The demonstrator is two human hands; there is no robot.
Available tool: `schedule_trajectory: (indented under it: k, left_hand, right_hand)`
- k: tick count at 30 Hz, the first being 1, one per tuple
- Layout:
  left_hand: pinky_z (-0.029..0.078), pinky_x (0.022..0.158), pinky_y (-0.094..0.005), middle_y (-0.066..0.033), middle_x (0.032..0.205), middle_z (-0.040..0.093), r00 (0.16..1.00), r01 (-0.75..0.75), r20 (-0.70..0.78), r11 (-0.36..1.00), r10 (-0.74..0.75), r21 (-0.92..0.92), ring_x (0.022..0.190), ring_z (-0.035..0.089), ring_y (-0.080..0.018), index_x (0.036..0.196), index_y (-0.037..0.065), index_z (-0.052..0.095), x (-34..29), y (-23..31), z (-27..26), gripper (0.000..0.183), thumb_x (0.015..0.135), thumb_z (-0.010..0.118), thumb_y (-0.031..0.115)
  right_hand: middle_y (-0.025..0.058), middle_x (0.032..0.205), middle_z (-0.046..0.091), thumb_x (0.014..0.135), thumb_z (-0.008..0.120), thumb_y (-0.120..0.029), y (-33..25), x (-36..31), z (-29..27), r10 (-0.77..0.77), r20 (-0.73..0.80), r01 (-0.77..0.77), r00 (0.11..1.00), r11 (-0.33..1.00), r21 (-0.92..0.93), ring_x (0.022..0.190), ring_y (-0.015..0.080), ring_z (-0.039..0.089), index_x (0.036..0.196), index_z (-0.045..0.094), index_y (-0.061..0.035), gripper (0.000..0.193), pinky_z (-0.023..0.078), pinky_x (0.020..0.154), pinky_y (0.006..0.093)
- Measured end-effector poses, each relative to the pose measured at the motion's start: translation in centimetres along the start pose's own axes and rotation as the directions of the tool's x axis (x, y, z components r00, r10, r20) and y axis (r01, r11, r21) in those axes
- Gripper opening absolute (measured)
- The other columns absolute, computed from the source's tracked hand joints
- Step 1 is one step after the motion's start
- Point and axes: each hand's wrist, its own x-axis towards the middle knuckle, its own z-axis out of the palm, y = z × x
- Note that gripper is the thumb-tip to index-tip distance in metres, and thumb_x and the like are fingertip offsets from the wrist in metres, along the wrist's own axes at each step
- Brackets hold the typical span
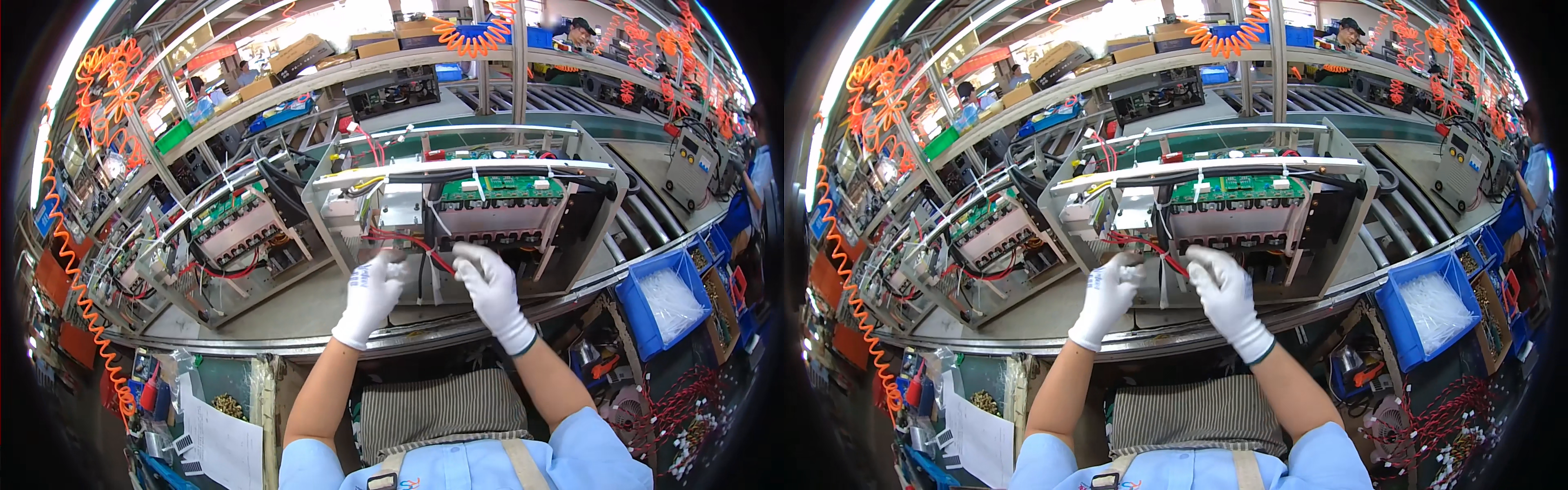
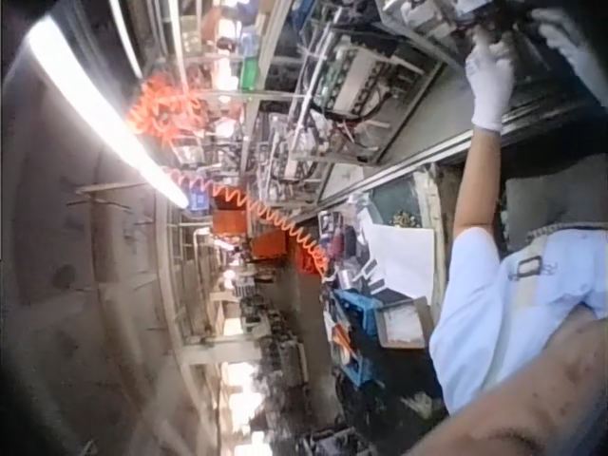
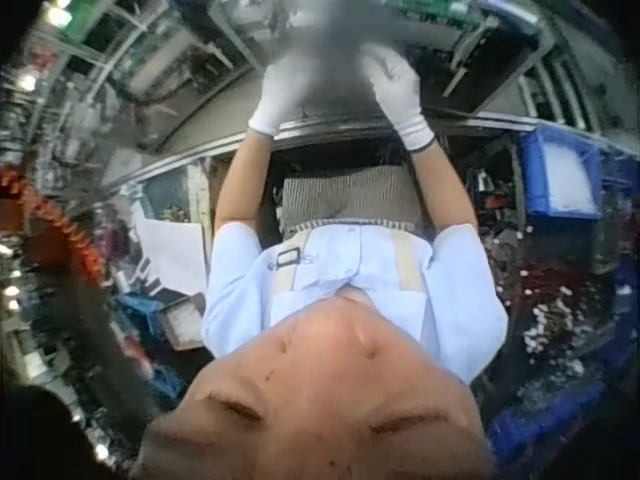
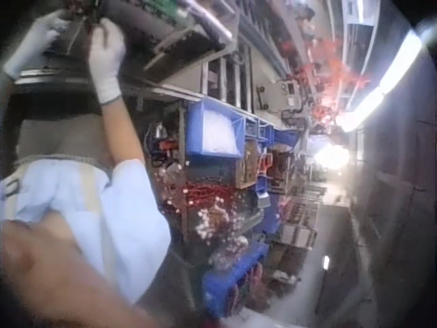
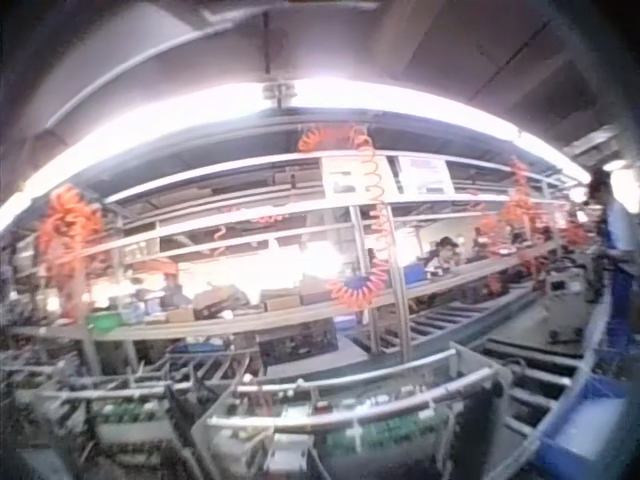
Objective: The person assembles an electronic device by inserting a circuit board into a metal chassis and connecting various colored wires to terminals. They use a screwdriver to secure the connections and organize the wiring within the unit. The person also handles a bundle of wires and a small plastic bag containing components.
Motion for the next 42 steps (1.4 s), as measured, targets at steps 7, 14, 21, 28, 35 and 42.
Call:
schedule_trajectory:
  k: [7, 14, 21, 28, 35, 42]
  left_hand:
    - [0.050, 0.066, -0.0428, -0.0228, 0.080, 0.065, 0.990, -0.134, -0.014, 0.979, 0.138, 0.153, 0.077, 0.065, -0.0402, 0.106, 0.002, 0.063, 0.1, 1.4, 3.7, 0.021, 0.086, 0.059, 0.009]
    - [0.050, 0.063, -0.0385, -0.0192, 0.074, 0.065, 0.998, -0.045, -0.041, 0.998, 0.047, 0.048, 0.070, 0.065, -0.0348, 0.107, 0.004, 0.064, -0.3, 1.3, 1.6, 0.018, 0.091, 0.057, 0.010]
    - [0.051, 0.071, -0.0509, -0.0224, 0.082, 0.067, 0.962, -0.049, 0.273, 0.985, 0.002, 0.163, 0.080, 0.066, -0.0408, 0.106, 0.004, 0.060, -5.8, 1.0, 2.0, 0.020, 0.093, 0.056, 0.019]
    - [0.045, 0.057, -0.0255, -0.0018, 0.075, 0.066, 0.776, 0.253, 0.622, 0.955, -0.103, -0.157, 0.063, 0.056, -0.0084, 0.102, 0.000, 0.065, -7.6, 2.4, 5.6, 0.021, 0.088, 0.053, 0.009]
    - [0.036, 0.045, -0.0232, -0.0001, 0.072, 0.065, 0.613, 0.477, 0.774, 0.856, -0.161, -0.199, 0.050, 0.045, -0.0044, 0.098, 0.006, 0.064, -7.9, 4.5, 4.5, 0.019, 0.095, 0.049, 0.016]
    - [0.052, 0.076, -0.0287, -0.0146, 0.103, 0.071, 0.994, -0.002, 0.112, 0.998, -0.004, 0.058, 0.087, 0.068, -0.0182, 0.119, -0.004, 0.063, -7.6, -2.0, 1.0, 0.030, 0.092, 0.055, 0.007]
  right_hand:
    - [0.0191, 0.113, 0.067, 0.091, 0.067, -0.021, 3.5, 3.1, 0.2, 0.063, 0.279, 0.029, 0.958, 0.948, -0.317, 0.103, 0.0312, 0.066, 0.124, 0.062, -0.0003, 0.040, 0.050, 0.091, 0.0368]
    - [0.0186, 0.082, 0.067, 0.088, 0.066, -0.029, 5.0, 3.0, 3.0, -0.187, 0.066, 0.179, 0.980, 0.690, -0.701, 0.076, 0.0369, 0.066, 0.091, 0.066, -0.0044, 0.024, 0.052, 0.064, 0.0438]
    - [0.0109, 0.087, 0.069, 0.082, 0.072, -0.020, 0.7, -2.9, -0.1, -0.210, 0.206, 0.261, 0.956, 0.928, -0.266, 0.076, 0.0278, 0.068, 0.114, 0.065, -0.0043, 0.036, 0.053, 0.068, 0.0372]
    - [0.0101, 0.085, 0.071, 0.082, 0.073, -0.017, 0.9, -6.9, -2.7, -0.142, 0.349, 0.288, 0.926, 0.863, -0.414, 0.080, 0.0260, 0.068, 0.099, 0.073, -0.0065, 0.020, 0.052, 0.074, 0.0363]
    - [0.0049, 0.080, 0.071, 0.092, 0.068, -0.013, -0.1, -6.2, -4.5, 0.438, 0.427, -0.510, 0.791, 0.858, 0.064, 0.066, 0.0091, 0.064, 0.098, 0.073, 0.0006, 0.015, 0.052, 0.061, 0.0237]
    - [0.0074, 0.090, 0.071, 0.094, 0.063, -0.005, 0.5, -4.9, -6.9, 0.411, 0.122, -0.427, 0.903, 0.891, 0.154, 0.075, 0.0097, 0.066, 0.109, 0.068, 0.0024, 0.017, 0.054, 0.071, 0.0237]
